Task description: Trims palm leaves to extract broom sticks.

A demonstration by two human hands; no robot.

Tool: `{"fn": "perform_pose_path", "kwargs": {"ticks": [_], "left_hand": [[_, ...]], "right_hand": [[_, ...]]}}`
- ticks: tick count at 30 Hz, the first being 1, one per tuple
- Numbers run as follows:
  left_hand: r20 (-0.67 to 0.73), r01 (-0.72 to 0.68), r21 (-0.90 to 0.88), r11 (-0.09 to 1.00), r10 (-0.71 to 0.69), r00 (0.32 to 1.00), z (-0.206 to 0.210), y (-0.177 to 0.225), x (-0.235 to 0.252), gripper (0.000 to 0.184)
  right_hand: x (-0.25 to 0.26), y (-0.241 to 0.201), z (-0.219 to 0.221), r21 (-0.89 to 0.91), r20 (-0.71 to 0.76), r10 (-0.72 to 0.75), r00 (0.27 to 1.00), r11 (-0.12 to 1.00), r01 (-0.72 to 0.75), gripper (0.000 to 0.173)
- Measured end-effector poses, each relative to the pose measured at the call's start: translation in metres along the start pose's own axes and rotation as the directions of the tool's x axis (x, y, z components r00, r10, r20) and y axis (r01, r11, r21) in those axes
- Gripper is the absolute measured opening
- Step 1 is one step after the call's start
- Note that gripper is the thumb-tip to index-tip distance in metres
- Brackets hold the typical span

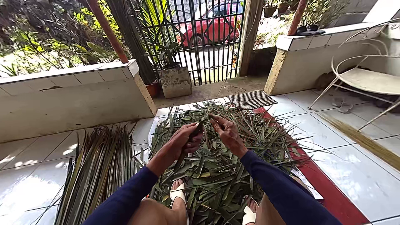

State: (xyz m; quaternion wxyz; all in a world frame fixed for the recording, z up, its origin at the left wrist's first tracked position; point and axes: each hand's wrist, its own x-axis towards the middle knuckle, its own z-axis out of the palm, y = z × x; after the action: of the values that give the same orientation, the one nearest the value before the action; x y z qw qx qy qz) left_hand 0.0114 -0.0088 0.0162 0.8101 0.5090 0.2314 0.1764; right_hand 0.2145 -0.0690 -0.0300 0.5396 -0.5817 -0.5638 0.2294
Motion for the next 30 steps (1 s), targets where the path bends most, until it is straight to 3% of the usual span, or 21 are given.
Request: {"fn": "perform_pose_path", "kwargs": {"ticks": [6, 16, 21, 24, 30], "left_hand": [[0.204, 0.064, -0.134, 0.989, -0.035, 0.978, 0.002, 0.002, -0.001, 0.033], [0.257, 0.138, -0.040, 0.990, -0.124, 0.958, 0.001, -0.002, -0.014, 0.024], [0.210, 0.127, 0.038, 0.991, -0.133, 0.969, -0.011, -0.003, -0.022, 0.024], [0.116, 0.038, 0.101, 0.994, -0.050, 0.992, -0.019, -0.005, -0.023, 0.028], [-0.097, -0.036, 0.291, 0.956, 0.067, 0.993, -0.020, -0.007, -0.011, 0.033]], "right_hand": [[0.000, -0.004, -0.010, 0.030, -0.075, -0.054, 0.996, 0.998, 0.056, 0.033], [0.031, 0.012, -0.038, 0.218, -0.218, 0.032, 0.975, 0.976, 0.016, 0.034], [0.042, 0.024, -0.060, 0.305, -0.364, 0.113, 0.925, 0.952, 0.004, 0.034], [0.038, 0.033, -0.069, 0.283, -0.433, 0.111, 0.895, 0.959, 0.018, 0.036], [0.022, 0.022, -0.050, 0.135, -0.278, 0.108, 0.954, 0.988, -0.072, 0.035]]}}
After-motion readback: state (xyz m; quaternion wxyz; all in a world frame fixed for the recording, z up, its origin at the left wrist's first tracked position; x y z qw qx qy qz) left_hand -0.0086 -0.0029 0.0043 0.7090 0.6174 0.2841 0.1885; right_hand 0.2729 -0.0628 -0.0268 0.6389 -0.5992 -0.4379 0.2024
